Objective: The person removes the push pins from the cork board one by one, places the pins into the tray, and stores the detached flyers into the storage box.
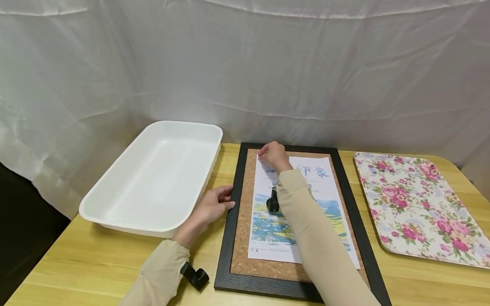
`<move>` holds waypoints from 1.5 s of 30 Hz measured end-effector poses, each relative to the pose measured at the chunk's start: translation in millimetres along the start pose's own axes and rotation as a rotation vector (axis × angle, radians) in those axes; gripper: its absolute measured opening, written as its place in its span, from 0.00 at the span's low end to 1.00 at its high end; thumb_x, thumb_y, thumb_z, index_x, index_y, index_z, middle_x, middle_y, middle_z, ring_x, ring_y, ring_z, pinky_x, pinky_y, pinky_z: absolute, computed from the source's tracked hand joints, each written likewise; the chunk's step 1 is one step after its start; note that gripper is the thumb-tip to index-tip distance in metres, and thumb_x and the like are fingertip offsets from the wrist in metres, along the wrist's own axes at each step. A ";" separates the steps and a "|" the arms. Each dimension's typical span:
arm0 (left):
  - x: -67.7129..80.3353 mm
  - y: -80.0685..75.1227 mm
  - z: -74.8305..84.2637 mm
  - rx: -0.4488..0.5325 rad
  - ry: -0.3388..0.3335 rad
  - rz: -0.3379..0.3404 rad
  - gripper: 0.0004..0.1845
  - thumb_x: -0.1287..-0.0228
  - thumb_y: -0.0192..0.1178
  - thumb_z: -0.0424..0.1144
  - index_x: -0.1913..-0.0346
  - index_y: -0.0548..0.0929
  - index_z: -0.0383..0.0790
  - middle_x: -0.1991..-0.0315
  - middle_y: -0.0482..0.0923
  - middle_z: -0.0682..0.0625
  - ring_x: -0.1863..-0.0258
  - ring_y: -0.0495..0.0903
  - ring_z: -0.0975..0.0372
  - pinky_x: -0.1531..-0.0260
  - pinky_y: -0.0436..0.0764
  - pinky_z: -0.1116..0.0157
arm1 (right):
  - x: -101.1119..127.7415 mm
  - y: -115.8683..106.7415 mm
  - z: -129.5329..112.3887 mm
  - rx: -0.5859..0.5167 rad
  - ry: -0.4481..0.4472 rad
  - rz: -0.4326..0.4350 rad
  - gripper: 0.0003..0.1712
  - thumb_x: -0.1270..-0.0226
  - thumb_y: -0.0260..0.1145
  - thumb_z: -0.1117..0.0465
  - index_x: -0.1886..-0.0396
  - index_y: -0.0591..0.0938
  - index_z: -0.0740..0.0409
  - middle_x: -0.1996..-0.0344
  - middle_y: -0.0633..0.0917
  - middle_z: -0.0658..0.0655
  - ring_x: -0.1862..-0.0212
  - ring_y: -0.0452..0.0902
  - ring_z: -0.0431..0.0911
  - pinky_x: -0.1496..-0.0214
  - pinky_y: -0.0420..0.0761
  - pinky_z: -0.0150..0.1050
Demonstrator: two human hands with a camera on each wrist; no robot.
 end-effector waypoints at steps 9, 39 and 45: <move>0.1 -0.6 -1.4 0.004 0.000 -0.003 0.28 0.35 0.58 0.24 0.32 0.69 0.31 0.41 0.75 0.38 0.47 0.75 0.51 0.54 0.77 0.60 | -0.9 0.4 0.5 -0.009 0.005 -0.003 0.06 0.39 0.68 0.65 0.63 0.86 0.62 0.59 0.84 0.59 0.53 0.76 0.53 0.45 0.70 0.47; 0.2 0.0 2.1 0.013 -0.006 -0.003 0.28 0.35 0.59 0.24 0.32 0.69 0.30 0.41 0.75 0.38 0.46 0.75 0.51 0.53 0.77 0.60 | -0.3 0.4 -0.5 -0.005 0.032 0.003 0.07 0.36 0.68 0.62 0.62 0.86 0.60 0.58 0.85 0.57 0.54 0.76 0.51 0.46 0.70 0.48; -0.4 -0.3 2.3 0.012 -0.019 0.004 0.28 0.35 0.59 0.25 0.32 0.69 0.31 0.41 0.75 0.39 0.46 0.74 0.51 0.52 0.77 0.60 | -1.0 -0.3 -1.4 0.009 0.024 0.005 0.07 0.36 0.68 0.61 0.63 0.87 0.60 0.60 0.86 0.57 0.55 0.77 0.51 0.46 0.70 0.48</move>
Point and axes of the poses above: each hand's wrist, its own x-axis away from the middle knuckle, its own y-axis out of the palm, z = x × y, the point moved 5 cm from there along -x, towards the middle knuckle
